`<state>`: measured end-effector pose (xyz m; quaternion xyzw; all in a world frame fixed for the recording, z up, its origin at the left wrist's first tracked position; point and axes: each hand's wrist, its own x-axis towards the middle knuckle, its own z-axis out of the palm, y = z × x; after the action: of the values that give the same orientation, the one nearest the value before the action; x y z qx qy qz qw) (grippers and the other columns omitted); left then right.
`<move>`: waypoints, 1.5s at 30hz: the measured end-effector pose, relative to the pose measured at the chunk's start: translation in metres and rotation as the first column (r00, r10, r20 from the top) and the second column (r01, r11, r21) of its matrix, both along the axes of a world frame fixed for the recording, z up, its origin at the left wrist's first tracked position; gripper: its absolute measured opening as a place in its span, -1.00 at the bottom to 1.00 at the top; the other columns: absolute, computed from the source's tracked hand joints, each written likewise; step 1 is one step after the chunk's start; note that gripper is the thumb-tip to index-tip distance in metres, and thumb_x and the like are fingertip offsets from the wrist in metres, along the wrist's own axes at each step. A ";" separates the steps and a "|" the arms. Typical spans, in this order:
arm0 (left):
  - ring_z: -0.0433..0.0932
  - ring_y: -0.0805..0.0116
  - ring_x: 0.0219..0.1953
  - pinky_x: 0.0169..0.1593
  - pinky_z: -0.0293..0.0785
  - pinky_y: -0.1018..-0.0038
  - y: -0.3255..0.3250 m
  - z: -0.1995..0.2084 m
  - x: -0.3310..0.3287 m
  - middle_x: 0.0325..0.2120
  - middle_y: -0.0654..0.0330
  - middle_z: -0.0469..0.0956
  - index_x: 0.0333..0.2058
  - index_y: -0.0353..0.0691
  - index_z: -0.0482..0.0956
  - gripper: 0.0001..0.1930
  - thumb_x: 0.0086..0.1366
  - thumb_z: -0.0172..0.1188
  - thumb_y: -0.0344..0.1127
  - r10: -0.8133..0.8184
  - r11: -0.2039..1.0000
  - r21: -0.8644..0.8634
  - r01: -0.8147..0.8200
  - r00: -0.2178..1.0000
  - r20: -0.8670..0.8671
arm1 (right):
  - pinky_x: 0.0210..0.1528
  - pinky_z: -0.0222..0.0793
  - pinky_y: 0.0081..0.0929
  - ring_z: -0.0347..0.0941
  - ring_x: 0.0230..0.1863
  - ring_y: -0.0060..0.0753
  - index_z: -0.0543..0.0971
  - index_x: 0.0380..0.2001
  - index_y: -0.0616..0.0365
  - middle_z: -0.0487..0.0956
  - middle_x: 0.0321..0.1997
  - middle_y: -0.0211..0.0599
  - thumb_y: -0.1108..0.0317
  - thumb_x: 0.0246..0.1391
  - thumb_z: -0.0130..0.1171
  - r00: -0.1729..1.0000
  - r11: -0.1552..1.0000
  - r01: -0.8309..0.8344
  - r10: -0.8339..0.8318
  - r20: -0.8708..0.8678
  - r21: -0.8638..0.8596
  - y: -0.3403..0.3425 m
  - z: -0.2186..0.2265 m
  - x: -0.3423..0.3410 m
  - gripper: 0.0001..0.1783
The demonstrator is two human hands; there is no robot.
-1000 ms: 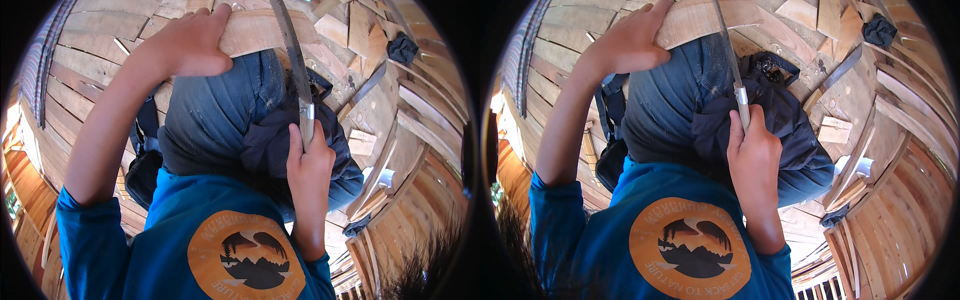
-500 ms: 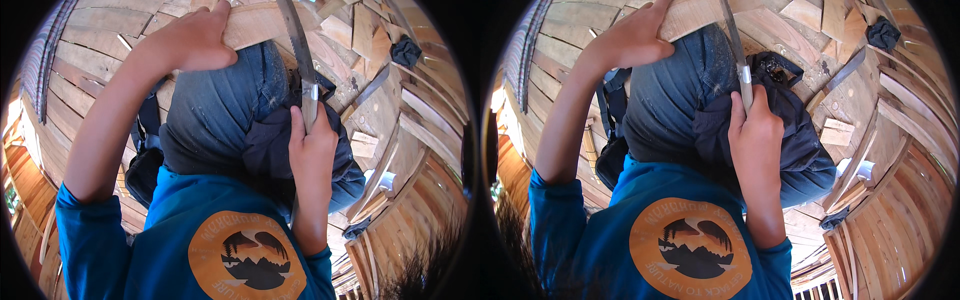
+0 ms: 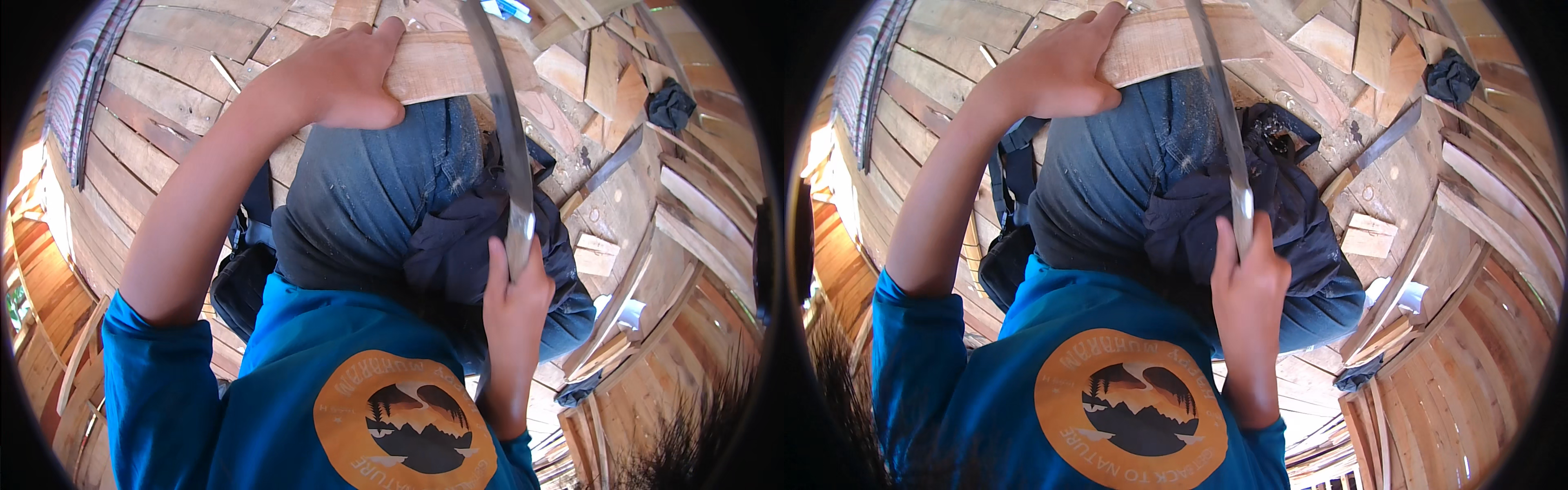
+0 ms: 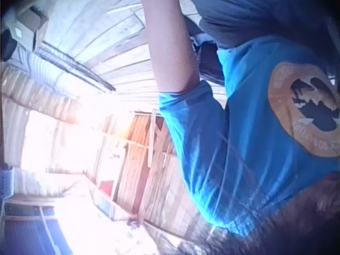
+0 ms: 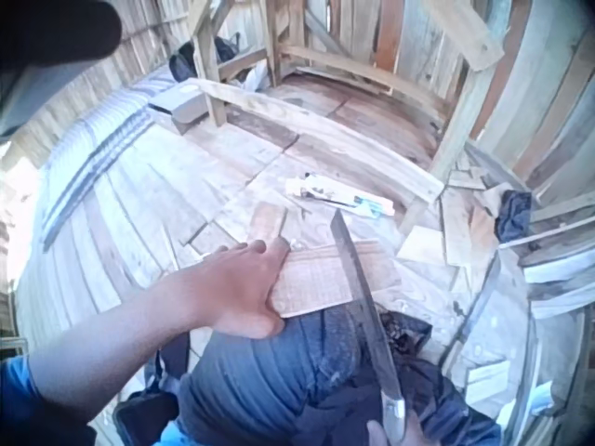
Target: The person saws a piece of wood using a hand saw while holding the wood steady by hand.
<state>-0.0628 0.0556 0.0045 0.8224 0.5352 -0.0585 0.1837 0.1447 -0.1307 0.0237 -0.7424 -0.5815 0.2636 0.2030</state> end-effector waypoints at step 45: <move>0.41 -0.26 0.08 0.15 0.35 0.16 0.019 0.034 0.005 -0.08 -0.41 0.39 0.06 -0.58 0.18 -0.25 -0.05 0.20 -0.20 0.065 0.935 -0.355 -0.022 0.992 0.110 | -0.56 0.28 -0.06 0.45 -0.46 0.33 0.41 -0.28 0.21 0.43 -0.61 0.18 0.28 0.24 0.14 1.000 0.999 0.026 -0.026 -0.001 -0.037 0.030 -0.006 0.001 -0.78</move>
<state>-0.0576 0.0745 0.0388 0.7661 0.5221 -0.0998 0.3613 0.1456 -0.1012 0.0175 -0.7534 -0.5667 0.2719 0.1931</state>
